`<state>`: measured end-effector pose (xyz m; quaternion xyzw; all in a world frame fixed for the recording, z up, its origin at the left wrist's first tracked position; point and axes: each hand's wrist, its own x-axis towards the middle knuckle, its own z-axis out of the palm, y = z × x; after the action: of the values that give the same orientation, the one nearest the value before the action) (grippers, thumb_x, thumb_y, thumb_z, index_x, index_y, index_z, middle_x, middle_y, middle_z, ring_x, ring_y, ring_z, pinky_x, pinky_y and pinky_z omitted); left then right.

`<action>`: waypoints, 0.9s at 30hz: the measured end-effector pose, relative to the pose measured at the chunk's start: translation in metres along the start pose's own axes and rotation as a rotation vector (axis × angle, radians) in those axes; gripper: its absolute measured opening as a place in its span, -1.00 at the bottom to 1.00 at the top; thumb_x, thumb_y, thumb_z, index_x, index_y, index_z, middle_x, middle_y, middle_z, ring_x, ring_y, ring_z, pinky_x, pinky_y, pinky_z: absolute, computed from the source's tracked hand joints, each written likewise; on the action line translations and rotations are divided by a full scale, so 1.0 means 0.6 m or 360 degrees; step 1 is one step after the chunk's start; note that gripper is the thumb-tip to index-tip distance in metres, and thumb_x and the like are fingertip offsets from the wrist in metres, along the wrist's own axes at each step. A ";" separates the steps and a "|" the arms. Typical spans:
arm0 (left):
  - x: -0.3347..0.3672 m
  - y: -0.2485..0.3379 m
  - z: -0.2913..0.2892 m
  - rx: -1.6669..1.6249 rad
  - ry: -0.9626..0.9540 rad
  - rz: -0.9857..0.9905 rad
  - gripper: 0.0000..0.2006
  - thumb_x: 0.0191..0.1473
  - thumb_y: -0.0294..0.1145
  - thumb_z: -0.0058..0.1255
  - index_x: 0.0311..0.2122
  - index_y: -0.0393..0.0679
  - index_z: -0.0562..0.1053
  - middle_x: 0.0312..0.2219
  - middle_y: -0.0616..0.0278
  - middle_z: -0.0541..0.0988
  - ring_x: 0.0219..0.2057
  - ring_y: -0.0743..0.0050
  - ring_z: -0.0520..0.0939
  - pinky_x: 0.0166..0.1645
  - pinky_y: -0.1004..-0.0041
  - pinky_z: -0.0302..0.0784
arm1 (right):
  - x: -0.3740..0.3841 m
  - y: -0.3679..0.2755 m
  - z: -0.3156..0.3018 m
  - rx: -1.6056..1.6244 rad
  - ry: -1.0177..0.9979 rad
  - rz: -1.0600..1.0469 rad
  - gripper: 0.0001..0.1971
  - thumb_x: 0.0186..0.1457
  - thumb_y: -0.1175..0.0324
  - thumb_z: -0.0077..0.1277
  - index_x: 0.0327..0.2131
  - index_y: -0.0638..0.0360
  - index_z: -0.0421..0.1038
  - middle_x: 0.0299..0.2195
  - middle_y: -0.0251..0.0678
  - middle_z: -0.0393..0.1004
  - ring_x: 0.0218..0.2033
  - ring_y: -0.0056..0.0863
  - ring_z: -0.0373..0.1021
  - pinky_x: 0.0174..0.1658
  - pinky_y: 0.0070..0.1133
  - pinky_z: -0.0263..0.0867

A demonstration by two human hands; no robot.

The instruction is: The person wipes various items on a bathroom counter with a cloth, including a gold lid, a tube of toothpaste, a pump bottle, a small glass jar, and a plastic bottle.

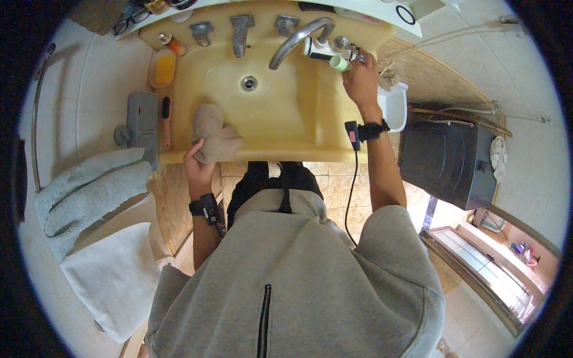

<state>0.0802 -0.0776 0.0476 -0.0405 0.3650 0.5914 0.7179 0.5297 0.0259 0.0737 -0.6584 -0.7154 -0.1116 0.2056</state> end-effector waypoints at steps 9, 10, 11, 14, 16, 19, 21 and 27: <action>-0.001 -0.002 -0.019 0.0009 -0.0100 -0.0067 -0.53 0.06 -0.61 0.01 0.13 -0.24 0.34 0.05 0.09 0.45 0.11 0.15 0.43 0.26 0.19 0.27 | -0.074 -0.194 -0.021 0.2071 -0.0818 0.1172 -0.67 0.11 0.48 0.11 -0.02 0.20 0.41 -0.22 -0.37 0.55 -0.27 -0.61 0.42 -0.22 -0.62 0.31; -0.001 -0.010 -0.018 0.0618 -0.0226 0.0250 -0.59 0.05 -0.61 0.02 0.06 -0.27 0.39 0.02 0.07 0.48 0.09 0.16 0.45 0.24 0.19 0.31 | -0.081 -0.216 -0.023 0.2167 -0.0864 0.1156 -0.65 0.10 0.49 0.13 -0.01 0.19 0.41 -0.23 -0.37 0.55 -0.27 -0.62 0.42 -0.21 -0.65 0.30; -0.005 -0.016 -0.019 0.0930 -0.0296 0.0402 -0.62 0.04 -0.61 0.03 0.02 -0.28 0.41 0.01 0.06 0.49 0.08 0.16 0.46 0.23 0.18 0.33 | -0.087 -0.233 -0.015 0.2210 -0.0864 0.1102 -0.64 0.09 0.49 0.14 -0.01 0.18 0.40 -0.23 -0.38 0.55 -0.26 -0.62 0.43 -0.21 -0.65 0.31; -0.040 -0.031 0.076 0.1241 -0.0409 0.0590 -0.61 0.02 -0.61 0.05 0.01 -0.28 0.42 -0.01 0.05 0.50 0.06 0.15 0.49 0.19 0.20 0.38 | -0.098 -0.265 -0.004 0.2211 -0.0910 0.1062 -0.65 0.09 0.46 0.15 -0.02 0.18 0.39 -0.25 -0.40 0.56 -0.25 -0.62 0.46 -0.22 -0.63 0.35; -0.045 -0.032 0.114 0.0830 -0.0297 0.0351 -0.54 -0.02 -0.61 0.05 0.06 -0.23 0.36 -0.01 0.08 0.46 0.05 0.16 0.48 0.16 0.22 0.40 | -0.090 -0.299 -0.007 0.2230 -0.0897 0.1175 -0.65 0.09 0.46 0.16 -0.03 0.18 0.39 -0.26 -0.40 0.56 -0.25 -0.61 0.48 -0.22 -0.61 0.38; -0.035 -0.033 0.125 0.0498 -0.0212 0.0129 -0.47 -0.05 -0.62 0.06 0.10 -0.19 0.32 0.00 0.11 0.43 0.04 0.21 0.48 0.13 0.27 0.42 | -0.084 -0.319 -0.011 0.2198 -0.0932 0.1081 -0.66 0.08 0.46 0.17 -0.05 0.20 0.39 -0.28 -0.38 0.57 -0.27 -0.62 0.49 -0.26 -0.63 0.39; -0.032 -0.034 0.130 0.0583 -0.0250 0.0159 -0.46 -0.06 -0.64 0.06 0.10 -0.19 0.32 0.00 0.12 0.44 0.03 0.22 0.48 0.12 0.29 0.43 | -0.082 -0.328 -0.012 0.2213 -0.0923 0.1056 -0.66 0.08 0.46 0.17 -0.06 0.21 0.39 -0.28 -0.38 0.57 -0.27 -0.62 0.49 -0.26 -0.65 0.39; -0.022 -0.032 0.139 0.0921 -0.0356 0.0242 -0.53 0.03 -0.60 0.02 0.12 -0.25 0.35 -0.03 0.15 0.49 -0.03 0.31 0.54 0.07 0.35 0.47 | -0.079 -0.345 -0.007 0.2197 -0.0903 0.1011 -0.68 0.06 0.51 0.17 -0.07 0.22 0.41 -0.31 -0.41 0.58 -0.39 -0.70 0.43 -0.32 -0.67 0.32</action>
<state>0.1365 -0.0532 0.1088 0.2580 0.4388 0.5158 0.6891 0.3282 -0.0409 0.0798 -0.5581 -0.4268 0.5898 0.3981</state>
